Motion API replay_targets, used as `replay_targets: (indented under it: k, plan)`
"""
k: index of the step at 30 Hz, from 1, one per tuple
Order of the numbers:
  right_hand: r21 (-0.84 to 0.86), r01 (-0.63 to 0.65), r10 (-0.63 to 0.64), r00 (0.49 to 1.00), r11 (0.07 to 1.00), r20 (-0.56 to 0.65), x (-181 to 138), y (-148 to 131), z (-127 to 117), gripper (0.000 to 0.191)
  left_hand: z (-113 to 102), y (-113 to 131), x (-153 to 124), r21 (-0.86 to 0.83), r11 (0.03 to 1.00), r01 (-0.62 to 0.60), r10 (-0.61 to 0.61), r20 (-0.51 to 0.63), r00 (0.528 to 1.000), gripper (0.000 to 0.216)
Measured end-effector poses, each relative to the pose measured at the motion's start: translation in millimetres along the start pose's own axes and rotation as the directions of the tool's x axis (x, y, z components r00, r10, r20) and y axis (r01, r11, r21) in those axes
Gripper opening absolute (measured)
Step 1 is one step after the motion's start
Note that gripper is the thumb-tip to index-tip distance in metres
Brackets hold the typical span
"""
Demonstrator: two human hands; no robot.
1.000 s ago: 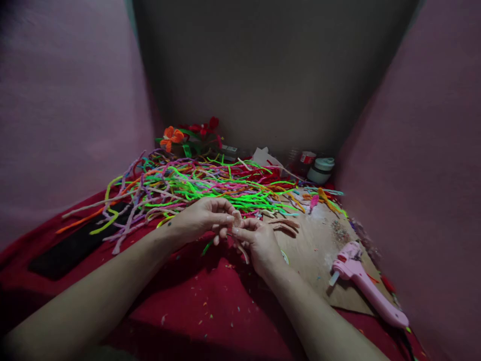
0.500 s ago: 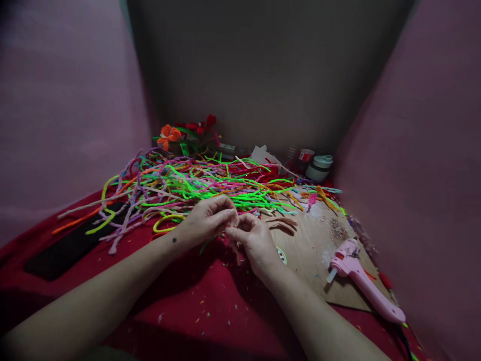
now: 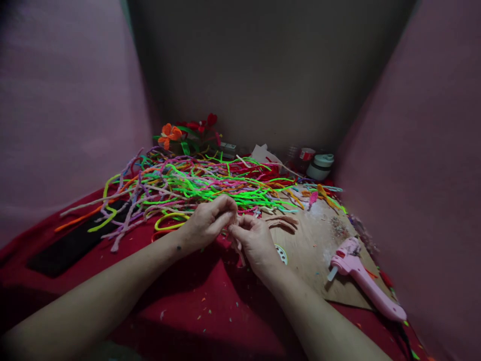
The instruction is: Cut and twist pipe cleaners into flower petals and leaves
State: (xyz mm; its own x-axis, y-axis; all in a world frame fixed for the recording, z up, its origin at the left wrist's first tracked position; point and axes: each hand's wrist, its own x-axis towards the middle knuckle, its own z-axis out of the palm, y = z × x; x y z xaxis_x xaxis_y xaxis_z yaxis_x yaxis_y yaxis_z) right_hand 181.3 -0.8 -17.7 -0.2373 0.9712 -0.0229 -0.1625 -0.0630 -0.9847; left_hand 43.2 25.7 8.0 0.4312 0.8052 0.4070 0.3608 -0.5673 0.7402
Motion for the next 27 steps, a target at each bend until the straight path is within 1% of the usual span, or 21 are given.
replay_targets:
  k: [3, 5, 7, 9, 10, 11, 12, 15, 16, 17, 18, 19, 20, 21, 22, 24, 26, 27]
  plan:
    - [0.042, -0.004, 0.005, 1.000, 0.999, -0.024, 1, 0, -1, 0.022, -3, 1, 5, -0.190, 0.978, 0.089, -0.095, -0.018, 0.995, 0.006]
    - [0.118, 0.008, -0.003, 0.999, 0.993, -0.041, 4, 1, -3, 0.019, -9, 3, 9, -0.261, 0.951, 0.168, -0.170, 0.014, 0.985, 0.011]
    - [0.190, 0.007, 0.001, 0.999, 0.982, -0.045, 8, 3, -5, 0.018, -14, 4, 12, -0.255, 0.930, 0.264, -0.240, 0.123, 0.963, 0.016]
    - [0.222, -0.008, 0.018, 0.999, 0.975, -0.044, 12, 4, -8, 0.020, -18, 4, 12, -0.182, 0.925, 0.332, -0.283, 0.253, 0.925, 0.016]
    - [0.215, -0.019, 0.030, 0.998, 0.976, -0.048, 13, 4, -9, 0.021, -18, 3, 12, -0.129, 0.933, 0.336, -0.288, 0.290, 0.913, 0.016]
    - [0.201, -0.028, 0.040, 0.998, 0.979, -0.054, 13, 4, -9, 0.022, -17, 2, 11, -0.072, 0.947, 0.313, -0.279, 0.295, 0.914, 0.017]
    - [0.185, -0.033, 0.046, 0.997, 0.982, -0.065, 13, 4, -9, 0.023, -16, 2, 9, -0.010, 0.964, 0.266, -0.253, 0.273, 0.928, 0.018]
    - [0.143, 0.000, 0.018, 0.993, 0.990, -0.120, 13, 6, -10, 0.025, -10, 3, 5, 0.175, 0.981, 0.085, -0.111, 0.141, 0.984, 0.017]
    - [0.142, 0.016, 0.004, 0.991, 0.990, -0.136, 14, 7, -11, 0.025, -8, 4, 5, 0.202, 0.978, 0.058, -0.079, 0.097, 0.992, 0.016]
    - [0.152, 0.031, -0.009, 0.989, 0.988, -0.147, 14, 7, -12, 0.024, -7, 5, 4, 0.189, 0.980, 0.063, -0.076, 0.058, 0.995, 0.016]
    - [0.173, 0.045, -0.018, 0.988, 0.984, -0.153, 15, 8, -12, 0.024, -6, 6, 5, 0.131, 0.987, 0.098, -0.101, 0.022, 0.995, 0.016]
    - [0.204, 0.053, -0.021, 0.987, 0.978, -0.157, 16, 7, -13, 0.023, -5, 6, 5, 0.033, 0.988, 0.151, -0.151, -0.008, 0.989, 0.014]
    - [0.240, 0.057, -0.018, 0.986, 0.969, -0.164, 16, 7, -14, 0.022, -5, 6, 6, -0.089, 0.973, 0.212, -0.214, -0.021, 0.977, 0.014]
    - [0.274, 0.062, -0.013, 0.984, 0.960, -0.176, 17, 6, -14, 0.022, -4, 6, 6, -0.212, 0.940, 0.268, -0.276, -0.011, 0.961, 0.016]
    - [0.306, 0.067, -0.008, 0.982, 0.950, -0.188, 17, 5, -13, 0.021, -3, 5, 7, -0.317, 0.896, 0.311, -0.321, 0.024, 0.947, 0.019]
    - [0.369, 0.068, 0.006, 0.981, 0.927, -0.196, 18, 3, -11, 0.020, 2, 3, 6, -0.450, 0.815, 0.366, -0.347, 0.127, 0.929, 0.021]
    - [0.423, 0.069, 0.007, 0.984, 0.903, -0.176, 17, 1, -9, 0.020, 8, 1, 5, -0.516, 0.761, 0.392, -0.332, 0.209, 0.920, 0.017]
    - [0.438, 0.068, 0.002, 0.987, 0.897, -0.159, 17, 0, -8, 0.019, 10, 1, 4, -0.536, 0.746, 0.396, -0.329, 0.220, 0.918, 0.018]
